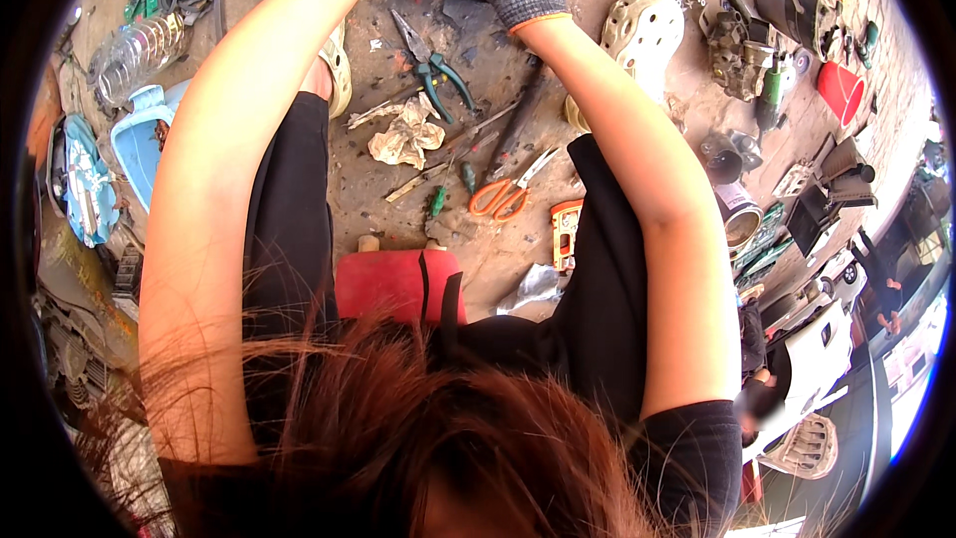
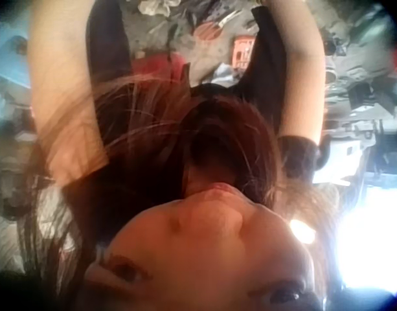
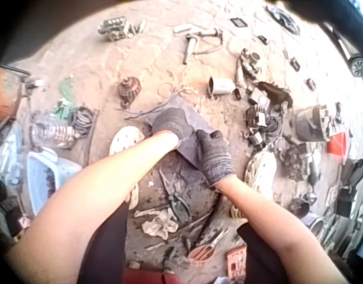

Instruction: The person sits on the ground in a cluttered workshop and uses pliers and scissors to strip and cut wires. They manipulate the wire ends and tools while surrounded by various mechanical parts and tools.

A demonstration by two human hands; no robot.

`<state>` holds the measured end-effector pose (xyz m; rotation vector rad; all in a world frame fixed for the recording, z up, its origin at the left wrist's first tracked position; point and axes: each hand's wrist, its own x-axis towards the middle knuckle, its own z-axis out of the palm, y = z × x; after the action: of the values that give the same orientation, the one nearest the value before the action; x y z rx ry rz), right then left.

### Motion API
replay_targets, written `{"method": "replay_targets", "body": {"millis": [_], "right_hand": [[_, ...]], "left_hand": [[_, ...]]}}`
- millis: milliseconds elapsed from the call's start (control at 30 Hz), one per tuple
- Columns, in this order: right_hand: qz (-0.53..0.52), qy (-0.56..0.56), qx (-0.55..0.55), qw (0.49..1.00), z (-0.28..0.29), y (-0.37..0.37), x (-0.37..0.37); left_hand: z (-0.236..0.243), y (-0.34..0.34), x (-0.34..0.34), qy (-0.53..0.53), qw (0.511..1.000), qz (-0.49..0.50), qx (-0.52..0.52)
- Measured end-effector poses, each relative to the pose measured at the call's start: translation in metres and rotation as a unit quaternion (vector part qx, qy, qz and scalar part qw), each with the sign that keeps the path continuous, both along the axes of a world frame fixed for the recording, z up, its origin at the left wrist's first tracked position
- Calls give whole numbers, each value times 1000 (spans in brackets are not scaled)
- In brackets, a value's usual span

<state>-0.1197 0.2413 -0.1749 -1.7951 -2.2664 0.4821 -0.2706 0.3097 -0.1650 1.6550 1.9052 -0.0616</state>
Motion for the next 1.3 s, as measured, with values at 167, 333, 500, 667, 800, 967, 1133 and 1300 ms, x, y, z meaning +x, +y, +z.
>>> {"method": "replay_targets", "body": {"millis": [167, 333, 500, 667, 800, 967, 1133, 1300], "right_hand": [[3, 25, -2, 1000, 0, -7, 5], [46, 7, 30, 998, -4, -10, 14], [51, -10, 21, 998, 0, -10, 15], [61, 53, 16, 997, -3, 2, 20], [78, 41, 13, 996, 1, 17, 11], [82, 36, 14, 996, -3, 20, 12], [56, -13, -68, 996, 18, 22, -2], [57, -44, -43, 997, 15, 10, 9]], "left_hand": [[5, 2, 1, -8, 1000, -5, -15], [6, 2, -1, -7, 1000, -6, -18], [6, 1, -1, -7, 1000, -12, -12], [1, 0, -3, 22, 1000, -10, 20], [9, 7, -12, 49, 998, -13, 49], [21, 7, -1, 55, 997, -37, 43], [7, 6, -2, 63, 996, -34, 53], [13, 9, -3, 42, 999, -17, 11]]}}
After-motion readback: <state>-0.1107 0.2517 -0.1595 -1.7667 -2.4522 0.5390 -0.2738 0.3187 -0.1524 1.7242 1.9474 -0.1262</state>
